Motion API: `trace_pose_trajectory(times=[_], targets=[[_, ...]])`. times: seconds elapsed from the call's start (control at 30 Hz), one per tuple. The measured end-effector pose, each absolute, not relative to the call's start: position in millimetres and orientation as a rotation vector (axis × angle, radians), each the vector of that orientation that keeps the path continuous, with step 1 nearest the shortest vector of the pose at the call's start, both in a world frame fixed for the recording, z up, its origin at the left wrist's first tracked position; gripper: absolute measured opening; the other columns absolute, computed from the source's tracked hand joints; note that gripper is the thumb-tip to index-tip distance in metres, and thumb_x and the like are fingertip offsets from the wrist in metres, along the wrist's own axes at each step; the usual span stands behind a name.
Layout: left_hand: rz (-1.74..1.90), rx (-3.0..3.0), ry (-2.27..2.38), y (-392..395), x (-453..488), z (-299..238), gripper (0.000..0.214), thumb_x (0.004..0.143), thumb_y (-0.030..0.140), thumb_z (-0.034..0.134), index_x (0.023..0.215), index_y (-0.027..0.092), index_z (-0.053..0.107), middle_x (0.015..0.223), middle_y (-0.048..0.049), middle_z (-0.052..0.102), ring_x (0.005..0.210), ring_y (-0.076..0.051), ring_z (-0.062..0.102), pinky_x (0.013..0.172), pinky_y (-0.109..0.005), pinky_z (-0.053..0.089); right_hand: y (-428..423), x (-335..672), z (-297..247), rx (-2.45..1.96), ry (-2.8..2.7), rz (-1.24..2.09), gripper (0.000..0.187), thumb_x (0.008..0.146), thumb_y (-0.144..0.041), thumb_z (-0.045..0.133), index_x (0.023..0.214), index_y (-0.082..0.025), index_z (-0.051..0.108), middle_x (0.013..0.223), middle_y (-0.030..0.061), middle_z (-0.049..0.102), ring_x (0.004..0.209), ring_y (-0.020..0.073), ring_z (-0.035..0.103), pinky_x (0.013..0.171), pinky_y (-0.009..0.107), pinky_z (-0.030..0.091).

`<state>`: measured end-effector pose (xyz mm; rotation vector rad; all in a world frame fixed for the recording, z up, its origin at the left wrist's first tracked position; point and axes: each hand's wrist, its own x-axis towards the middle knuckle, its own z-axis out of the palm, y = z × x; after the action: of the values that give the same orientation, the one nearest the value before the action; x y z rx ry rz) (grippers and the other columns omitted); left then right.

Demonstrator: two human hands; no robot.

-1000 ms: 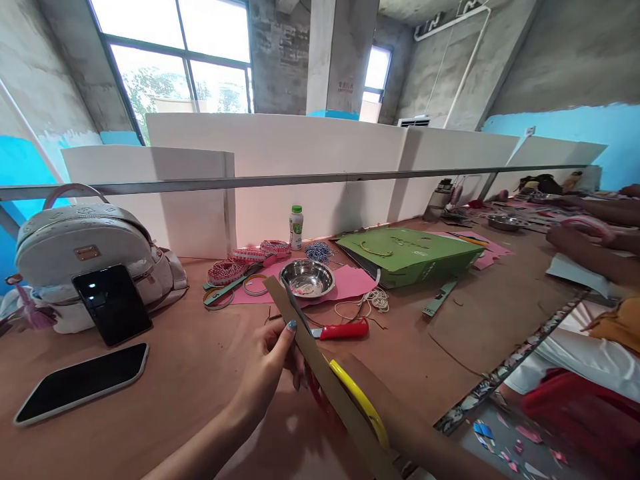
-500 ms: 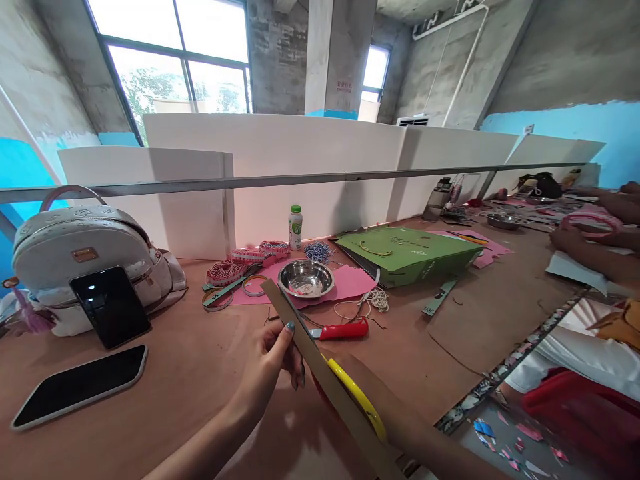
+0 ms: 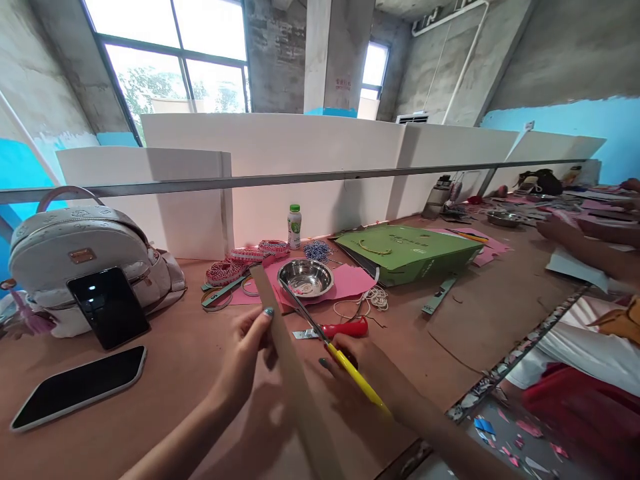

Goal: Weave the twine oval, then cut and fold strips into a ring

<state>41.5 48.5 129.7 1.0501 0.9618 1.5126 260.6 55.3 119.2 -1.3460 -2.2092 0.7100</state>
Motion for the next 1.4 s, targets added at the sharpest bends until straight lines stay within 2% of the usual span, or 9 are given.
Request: trace_pose_trajectory(times=[0.2, 0.33, 0.57, 0.7, 0.8, 0.9, 1.07, 1.23, 1.4], targets=[[1.556, 1.191, 1.313, 73, -23, 144, 0.038, 0.076, 0.052, 0.058, 0.063, 0.021, 0.038, 0.055, 0.0083, 0.030, 0.046, -0.007, 0.028, 0.041, -0.015, 0.026, 66, 303, 120, -1.463, -2.394, 0.274, 0.021, 0.087, -0.038, 0.060, 0.078, -0.020, 0.054, 0.074, 0.0011, 0.062, 0.061, 0.0153, 0.048, 0.057, 0.027, 0.028], [1.280, 1.324, 1.416, 85, -49, 116, 0.044, 0.073, 0.057, 0.057, 0.055, 0.023, 0.035, 0.048, 0.0082, 0.028, 0.041, -0.007, 0.025, 0.038, -0.018, 0.022, 69, 317, 115, -1.329, -2.525, 0.369, 0.005, 0.081, -0.021, 0.061, 0.083, -0.021, 0.056, 0.079, -0.0004, 0.064, 0.066, 0.0148, 0.054, 0.060, 0.026, 0.034], [0.679, 1.753, 1.607, 80, -69, 78, 0.036, 0.071, 0.052, 0.061, 0.055, 0.023, 0.048, 0.055, -0.0002, 0.052, 0.052, -0.018, 0.047, 0.050, -0.026, 0.032, 82, 322, 126, -1.077, -2.724, 0.667, 0.030, 0.087, -0.017, 0.060, 0.117, -0.025, 0.064, 0.119, 0.0070, 0.063, 0.106, 0.0212, 0.060, 0.087, 0.031, 0.047], [0.566, 1.959, 1.868, 74, -67, 78, 0.021, 0.076, 0.039, 0.057, 0.064, 0.025, 0.048, 0.054, -0.0009, 0.050, 0.054, -0.024, 0.049, 0.059, -0.030, 0.029, 92, 308, 137, -1.042, -2.797, 0.533, 0.021, 0.098, -0.020, 0.049, 0.101, -0.021, 0.070, 0.106, 0.0075, 0.065, 0.095, 0.0201, 0.061, 0.080, 0.031, 0.047], [0.525, 2.082, 1.917, 78, -49, 79, 0.012, 0.082, 0.035, 0.054, 0.077, 0.024, 0.054, 0.061, -0.0026, 0.057, 0.058, -0.027, 0.057, 0.063, -0.032, 0.032, 98, 275, 130, -0.828, -2.858, 0.435, 0.017, 0.098, -0.018, 0.053, 0.103, -0.019, 0.068, 0.101, 0.0050, 0.065, 0.090, 0.0172, 0.061, 0.077, 0.027, 0.046], [0.541, 2.165, 1.904, 89, -28, 79, 0.011, 0.086, 0.032, 0.053, 0.088, 0.023, 0.058, 0.079, -0.0056, 0.065, 0.069, -0.027, 0.063, 0.065, -0.032, 0.035, 104, 234, 106, -0.485, -2.979, 0.241, 0.015, 0.101, -0.020, 0.053, 0.108, -0.019, 0.066, 0.109, 0.0054, 0.065, 0.100, 0.0180, 0.060, 0.083, 0.028, 0.045], [0.717, 2.255, 1.800, 108, -16, 71, 0.020, 0.093, 0.023, 0.043, 0.106, 0.023, 0.058, 0.110, -0.0073, 0.065, 0.096, -0.024, 0.064, 0.074, -0.030, 0.042, 119, 190, 78, -0.295, -3.067, 0.029, 0.007, 0.095, -0.025, 0.063, 0.097, -0.020, 0.067, 0.100, 0.0036, 0.067, 0.093, 0.0192, 0.060, 0.071, 0.028, 0.043], [0.932, 2.171, 1.713, 109, -29, 59, 0.021, 0.093, 0.023, 0.042, 0.103, 0.022, 0.060, 0.106, -0.0068, 0.067, 0.096, -0.025, 0.064, 0.080, -0.033, 0.045, 158, 174, 98, -0.597, -3.054, -0.047, 0.009, 0.088, -0.015, 0.061, 0.096, -0.017, 0.064, 0.095, 0.0047, 0.068, 0.081, 0.0163, 0.062, 0.064, 0.027, 0.042], [1.153, 1.924, 1.674, 116, -40, 51, 0.025, 0.089, 0.017, 0.039, 0.100, 0.022, 0.060, 0.101, -0.0054, 0.071, 0.093, -0.023, 0.068, 0.082, -0.034, 0.049, 196, 149, 105, -0.623, -3.029, -0.126, 0.015, 0.092, -0.020, 0.054, 0.103, -0.014, 0.062, 0.101, 0.0106, 0.068, 0.091, 0.0237, 0.064, 0.073, 0.032, 0.044]])
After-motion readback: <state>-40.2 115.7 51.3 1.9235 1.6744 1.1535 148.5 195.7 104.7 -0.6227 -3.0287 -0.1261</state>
